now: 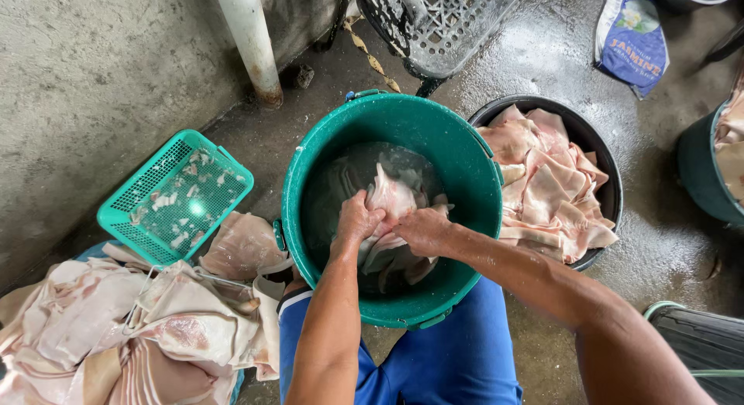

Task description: The person washes large pieces of raw pork skin by hand in a green bucket filled with water, scrubbing them individually and moving them between basins.

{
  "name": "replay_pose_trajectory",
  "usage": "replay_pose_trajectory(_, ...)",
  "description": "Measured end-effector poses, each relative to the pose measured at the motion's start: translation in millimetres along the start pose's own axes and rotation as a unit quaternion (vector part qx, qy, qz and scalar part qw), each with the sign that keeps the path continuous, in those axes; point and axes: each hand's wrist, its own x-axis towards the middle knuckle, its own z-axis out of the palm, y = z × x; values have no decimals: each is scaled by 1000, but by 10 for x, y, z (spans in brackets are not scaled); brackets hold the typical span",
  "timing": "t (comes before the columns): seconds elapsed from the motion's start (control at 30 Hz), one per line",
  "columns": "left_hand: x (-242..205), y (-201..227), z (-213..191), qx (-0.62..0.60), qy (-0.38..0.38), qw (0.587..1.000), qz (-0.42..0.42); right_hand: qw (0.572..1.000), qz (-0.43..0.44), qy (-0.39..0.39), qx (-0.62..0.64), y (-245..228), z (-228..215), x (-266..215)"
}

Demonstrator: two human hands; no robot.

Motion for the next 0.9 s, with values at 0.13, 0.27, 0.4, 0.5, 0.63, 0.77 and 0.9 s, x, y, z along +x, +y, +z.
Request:
replay_pose_trajectory(0.13, 27, -300, 214, -67, -16, 997, -38, 981, -6, 195, 7, 229, 351, 68)
replay_pose_trajectory(0.27, 122, -563, 510, -104, 29, 985, -135, 903, 160, 396, 48, 349, 778, 202)
replay_pose_trajectory(0.4, 165, -683, 699, -185, 83, 962, -183, 751, 291, 386, 450, 167, 1154, 256)
replay_pose_trajectory(0.5, 219, -687, 584, -228, 111, 943, -215, 704, 322, 194, 603, 56, 1138, 317)
replay_pose_trajectory(0.63, 324, -635, 340, -217, 147, 946, -191, 676, 322, 134, 649, 24, 927, 471)
replay_pose_trajectory(0.77, 376, -598, 172, -182, 158, 952, -191, 735, 308, 213, 565, -47, 835, 752)
replay_pose_trajectory(0.9, 435, -622, 142, -177, 145, 948, -222, 749, 279, 199, 567, 39, 938, 887)
